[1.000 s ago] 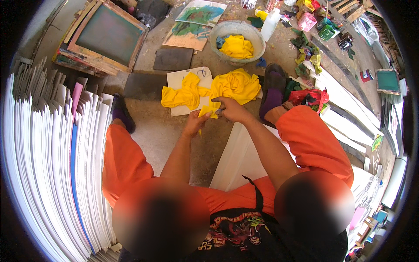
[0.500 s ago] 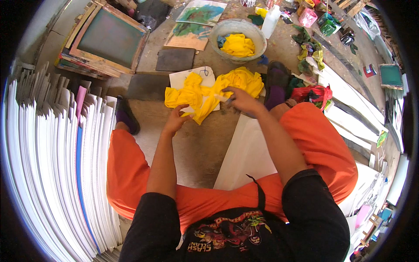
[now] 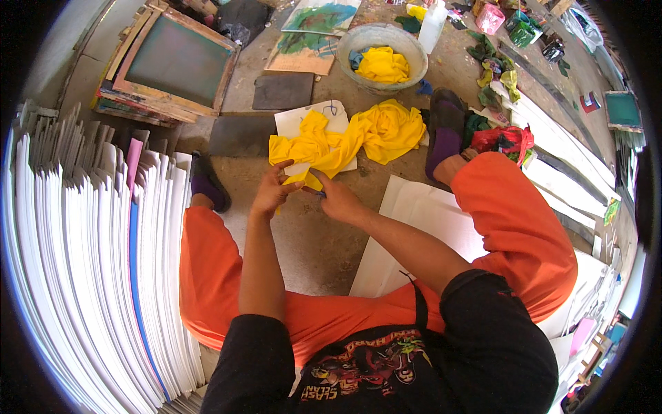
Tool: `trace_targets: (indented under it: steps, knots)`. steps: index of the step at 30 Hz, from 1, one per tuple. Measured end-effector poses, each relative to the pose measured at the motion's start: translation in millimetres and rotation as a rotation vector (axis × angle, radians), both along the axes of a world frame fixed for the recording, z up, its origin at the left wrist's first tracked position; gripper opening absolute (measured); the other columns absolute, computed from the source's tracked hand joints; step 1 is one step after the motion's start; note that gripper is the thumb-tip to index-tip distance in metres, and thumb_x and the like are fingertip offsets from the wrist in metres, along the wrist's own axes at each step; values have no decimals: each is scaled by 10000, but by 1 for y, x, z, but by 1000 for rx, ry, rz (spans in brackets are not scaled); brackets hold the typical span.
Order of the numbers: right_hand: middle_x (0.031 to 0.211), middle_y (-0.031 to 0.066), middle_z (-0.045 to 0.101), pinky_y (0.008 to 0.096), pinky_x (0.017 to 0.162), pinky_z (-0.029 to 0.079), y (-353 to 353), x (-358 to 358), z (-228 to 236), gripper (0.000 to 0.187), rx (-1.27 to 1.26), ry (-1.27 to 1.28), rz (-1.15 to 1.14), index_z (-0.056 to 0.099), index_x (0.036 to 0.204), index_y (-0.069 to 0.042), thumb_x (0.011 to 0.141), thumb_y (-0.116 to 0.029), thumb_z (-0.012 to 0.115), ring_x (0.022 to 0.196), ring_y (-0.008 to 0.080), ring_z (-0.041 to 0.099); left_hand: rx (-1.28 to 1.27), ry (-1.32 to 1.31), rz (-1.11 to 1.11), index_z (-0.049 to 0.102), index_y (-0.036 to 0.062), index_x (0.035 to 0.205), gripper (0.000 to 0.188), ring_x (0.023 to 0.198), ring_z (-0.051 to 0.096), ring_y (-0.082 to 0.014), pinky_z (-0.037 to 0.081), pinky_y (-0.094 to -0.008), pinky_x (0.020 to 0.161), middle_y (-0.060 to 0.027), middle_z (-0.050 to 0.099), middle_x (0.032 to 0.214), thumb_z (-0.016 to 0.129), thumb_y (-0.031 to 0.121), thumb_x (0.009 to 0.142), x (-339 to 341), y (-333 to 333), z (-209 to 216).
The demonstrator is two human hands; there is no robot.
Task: The person sits on the floor and uses scissors to cut a yellow piece of fabric into smaller strips. They repeatedly fold and cut the fabric, placing the cut pieces into a nearby bucket.
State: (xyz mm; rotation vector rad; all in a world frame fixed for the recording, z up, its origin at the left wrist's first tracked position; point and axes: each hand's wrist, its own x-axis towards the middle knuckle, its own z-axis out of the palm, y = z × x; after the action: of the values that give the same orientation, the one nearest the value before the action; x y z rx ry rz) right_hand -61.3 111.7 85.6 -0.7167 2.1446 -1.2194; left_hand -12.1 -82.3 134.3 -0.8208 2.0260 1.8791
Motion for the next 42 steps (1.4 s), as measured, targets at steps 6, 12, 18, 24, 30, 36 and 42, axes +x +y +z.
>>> trace_targets:
  steps: [6, 12, 18, 24, 30, 36, 42]
  knots:
    - [1012, 313, 640, 533, 814, 489, -8, -5, 5, 637, 54, -17, -63, 384, 1422, -75, 811, -6, 555, 971, 474, 625, -1, 78, 55, 405, 41, 1429, 770, 935, 626, -183, 472, -255, 736, -154, 643, 1136, 804, 59, 770, 5, 9, -16]
    - [994, 299, 639, 504, 816, 489, -6, -8, -6, 596, -21, 4, -102, 427, 1384, -64, 807, 7, 552, 967, 463, 623, -75, 44, 38, 409, 12, 1414, 785, 725, 575, -119, 420, -244, 578, -121, 657, 1045, 828, 96, 755, 1, 14, -25]
    - [978, 291, 638, 493, 818, 487, 0, -21, 0, 566, 17, 1, -100, 477, 1353, -69, 796, 19, 526, 959, 453, 622, 100, -16, 240, 647, -7, 1118, 343, 523, 452, -64, 335, -242, 476, -13, 641, 759, 716, 253, 906, 1, 16, -38]
    - [1032, 265, 659, 469, 834, 498, 6, -17, -6, 500, -7, 67, -91, 593, 1298, -90, 810, -9, 515, 975, 423, 635, -68, 75, 455, 682, 3, 923, 277, 560, 497, -83, 399, -257, 507, -12, 602, 711, 639, 275, 956, 3, 21, -61]
    - [1049, 252, 667, 463, 832, 503, 4, -15, -6, 474, 5, 73, -149, 627, 1276, -104, 823, -17, 515, 978, 412, 642, -234, 154, 590, 676, 32, 947, 327, 550, 493, -99, 346, -265, 451, -21, 596, 735, 639, 356, 948, 7, 13, -82]
    - [1047, 259, 664, 460, 827, 504, 5, -15, -17, 493, -18, 93, -139, 598, 1300, -91, 819, -17, 517, 975, 415, 641, -70, -96, 364, 669, 79, 919, 334, 546, 480, -83, 324, -248, 450, 13, 587, 743, 682, 413, 912, -1, 38, -40]
    - [1122, 270, 645, 479, 924, 483, 3, -18, -8, 542, -44, -23, -103, 551, 1326, -57, 789, 15, 531, 1070, 432, 614, -107, -5, 292, 661, 100, 971, 294, 620, 528, -79, 366, -248, 481, 15, 628, 840, 727, 374, 889, 2, 41, -48]
